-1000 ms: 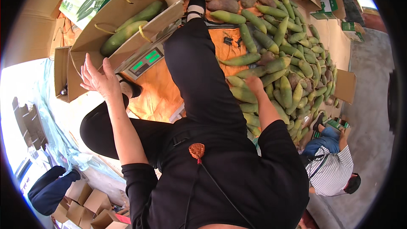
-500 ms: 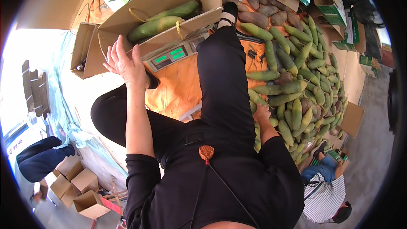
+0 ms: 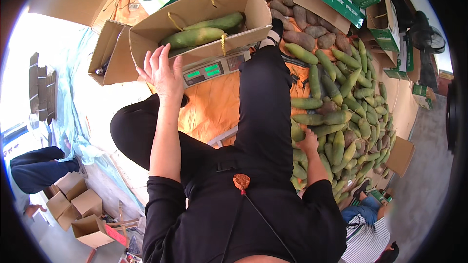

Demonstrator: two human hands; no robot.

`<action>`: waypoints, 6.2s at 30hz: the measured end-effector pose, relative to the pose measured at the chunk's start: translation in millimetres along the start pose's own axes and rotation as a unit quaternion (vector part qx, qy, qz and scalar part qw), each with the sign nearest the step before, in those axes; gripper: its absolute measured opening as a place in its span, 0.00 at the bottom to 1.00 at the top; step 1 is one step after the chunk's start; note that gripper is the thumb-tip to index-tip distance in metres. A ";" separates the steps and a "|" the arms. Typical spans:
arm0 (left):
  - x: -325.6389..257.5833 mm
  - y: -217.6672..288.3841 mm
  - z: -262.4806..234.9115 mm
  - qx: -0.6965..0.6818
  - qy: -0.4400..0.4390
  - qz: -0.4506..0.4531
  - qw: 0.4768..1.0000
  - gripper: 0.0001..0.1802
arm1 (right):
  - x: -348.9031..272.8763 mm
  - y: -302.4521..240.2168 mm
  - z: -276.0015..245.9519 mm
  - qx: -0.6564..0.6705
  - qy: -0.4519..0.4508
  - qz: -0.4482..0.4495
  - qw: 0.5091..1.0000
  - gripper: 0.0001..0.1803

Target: Sorting, weighing, and packing cucumbers into cardboard boxes in a warehouse or processing area.

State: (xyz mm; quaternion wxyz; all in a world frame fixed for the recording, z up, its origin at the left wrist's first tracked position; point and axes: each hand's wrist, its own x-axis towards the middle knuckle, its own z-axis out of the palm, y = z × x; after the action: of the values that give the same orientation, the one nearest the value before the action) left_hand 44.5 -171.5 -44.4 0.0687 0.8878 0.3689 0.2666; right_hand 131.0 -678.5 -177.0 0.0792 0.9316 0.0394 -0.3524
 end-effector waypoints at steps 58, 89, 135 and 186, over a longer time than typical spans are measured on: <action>14.2 10.8 -31.5 -0.054 0.014 -0.015 0.998 0.19 | 74.0 -70.0 -154.1 0.403 0.121 -0.242 0.874 0.13; 94.4 -104.5 -48.8 -0.177 -0.274 -0.250 0.912 0.35 | 64.7 -294.9 -329.6 0.231 0.173 -0.307 0.907 0.32; 109.9 -97.7 -32.7 0.039 -0.401 -0.173 0.899 0.27 | 65.7 -307.3 -335.7 0.057 0.144 -0.325 0.933 0.27; 97.4 -103.1 -38.2 -0.071 -0.252 -0.189 0.946 0.24 | 120.5 -116.9 -6.2 -0.220 0.115 -0.196 0.949 0.12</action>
State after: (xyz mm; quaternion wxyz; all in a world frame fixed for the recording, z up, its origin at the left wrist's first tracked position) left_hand 17.7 -32.9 -3.7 0.2718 0.8327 0.4807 0.0414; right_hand 210.1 -560.2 -266.3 0.2065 0.8992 0.3063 -0.2344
